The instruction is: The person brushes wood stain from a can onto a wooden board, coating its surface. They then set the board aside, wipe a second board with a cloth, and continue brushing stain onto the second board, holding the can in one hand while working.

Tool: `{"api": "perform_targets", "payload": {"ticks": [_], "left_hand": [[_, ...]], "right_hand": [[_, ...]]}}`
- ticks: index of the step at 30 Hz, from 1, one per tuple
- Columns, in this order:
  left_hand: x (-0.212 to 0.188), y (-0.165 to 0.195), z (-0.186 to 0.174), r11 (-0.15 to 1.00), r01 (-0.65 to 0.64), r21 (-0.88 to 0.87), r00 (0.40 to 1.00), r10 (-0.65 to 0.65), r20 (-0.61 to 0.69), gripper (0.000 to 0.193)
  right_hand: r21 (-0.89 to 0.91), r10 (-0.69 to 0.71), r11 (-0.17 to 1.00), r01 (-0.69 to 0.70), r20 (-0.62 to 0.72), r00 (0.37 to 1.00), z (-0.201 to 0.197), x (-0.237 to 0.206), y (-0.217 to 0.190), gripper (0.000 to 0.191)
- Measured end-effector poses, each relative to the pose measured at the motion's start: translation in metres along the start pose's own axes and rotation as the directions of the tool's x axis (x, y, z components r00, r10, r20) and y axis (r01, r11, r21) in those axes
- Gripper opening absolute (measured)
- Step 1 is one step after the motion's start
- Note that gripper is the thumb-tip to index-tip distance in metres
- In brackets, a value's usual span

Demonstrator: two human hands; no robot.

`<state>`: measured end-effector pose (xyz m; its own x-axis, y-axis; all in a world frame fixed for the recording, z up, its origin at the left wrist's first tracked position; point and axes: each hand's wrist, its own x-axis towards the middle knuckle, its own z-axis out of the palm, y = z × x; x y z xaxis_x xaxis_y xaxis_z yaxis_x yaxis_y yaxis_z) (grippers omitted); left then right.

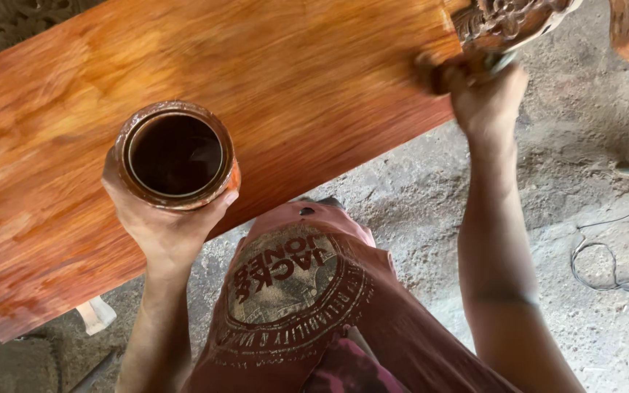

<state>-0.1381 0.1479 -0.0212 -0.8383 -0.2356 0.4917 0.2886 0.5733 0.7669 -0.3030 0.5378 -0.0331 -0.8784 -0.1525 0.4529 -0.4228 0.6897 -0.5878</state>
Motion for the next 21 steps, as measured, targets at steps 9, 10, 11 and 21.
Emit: {"api": "perform_targets", "payload": {"ticks": [9, 10, 11, 21], "left_hand": [[0.002, -0.002, -0.002, 0.999, -0.052, -0.002, 0.998, 0.052, 0.037, 0.102], [0.002, -0.003, -0.002, 0.999, -0.053, -0.005, 0.998, 0.053, 0.032, 0.101], [0.001, -0.003, -0.003, 0.998, -0.054, -0.009, 0.998, 0.054, 0.027, 0.101], [0.002, 0.009, -0.017, 0.994, -0.073, 0.083, 0.997, 0.073, 0.001, 0.099]], "right_hand": [[0.407, -0.175, 0.906, 0.114, 0.118, 0.977, 0.075, -0.05, -0.037, 0.012], [0.004, -0.109, 0.994, 0.11, 0.121, 0.987, 0.048, -0.037, -0.019, 0.017], [-0.146, 0.051, 0.988, -0.042, 0.056, 0.997, 0.031, -0.025, 0.002, 0.02], [-0.22, 0.147, 0.958, -0.184, -0.175, 0.974, 0.016, -0.042, 0.09, 0.008]]}}
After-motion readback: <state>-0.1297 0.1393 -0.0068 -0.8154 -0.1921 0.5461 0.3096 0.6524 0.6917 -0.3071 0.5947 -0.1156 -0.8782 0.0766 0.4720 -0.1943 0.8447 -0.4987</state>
